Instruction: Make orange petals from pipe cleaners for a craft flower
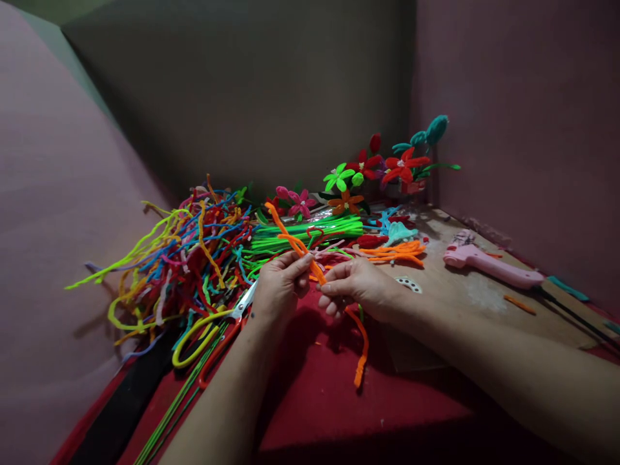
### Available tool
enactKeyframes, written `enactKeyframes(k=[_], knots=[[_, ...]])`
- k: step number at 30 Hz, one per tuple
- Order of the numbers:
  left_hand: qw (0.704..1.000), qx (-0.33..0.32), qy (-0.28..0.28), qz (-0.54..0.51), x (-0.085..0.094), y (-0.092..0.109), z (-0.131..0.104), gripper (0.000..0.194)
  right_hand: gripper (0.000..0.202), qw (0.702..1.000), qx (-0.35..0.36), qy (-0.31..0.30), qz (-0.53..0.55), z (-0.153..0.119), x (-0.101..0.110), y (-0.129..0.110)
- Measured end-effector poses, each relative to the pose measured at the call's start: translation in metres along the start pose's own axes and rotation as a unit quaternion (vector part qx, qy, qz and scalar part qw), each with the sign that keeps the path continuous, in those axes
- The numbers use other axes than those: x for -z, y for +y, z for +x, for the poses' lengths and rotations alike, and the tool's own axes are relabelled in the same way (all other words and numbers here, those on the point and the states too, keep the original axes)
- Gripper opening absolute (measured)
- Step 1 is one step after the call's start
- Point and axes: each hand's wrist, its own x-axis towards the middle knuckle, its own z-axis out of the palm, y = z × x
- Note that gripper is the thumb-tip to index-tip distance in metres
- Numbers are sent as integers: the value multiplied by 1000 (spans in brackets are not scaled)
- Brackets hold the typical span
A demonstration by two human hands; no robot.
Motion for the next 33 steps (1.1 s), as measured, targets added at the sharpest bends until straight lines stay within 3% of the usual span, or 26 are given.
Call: enactKeyframes(k=[5, 9, 13, 17, 24, 28, 33], knots=[[998, -17, 52, 15, -2, -5, -1, 21, 13, 999, -4, 41, -19, 0, -6, 1], [997, -21, 59, 39, -4, -4, -3, 22, 14, 996, 14, 67, -55, -1, -7, 1], [999, 8, 9, 37, -3, -5, -2, 21, 9, 993, 107, 33, -26, -1, -1, 2], [998, 25, -36, 33, -3, -7, -2, 21, 14, 995, 88, 50, 23, 3, 4, 4], [998, 36, -40, 19, -8, -6, -6, 21, 17, 994, 64, 73, 53, 5, 2, 3], [997, 43, -60, 12, -7, -8, -6, 27, 16, 985, 103, 111, 79, 6, 4, 3], [987, 110, -106, 38, -6, -13, -7, 26, 15, 968, 158, 145, 127, 7, 7, 2]])
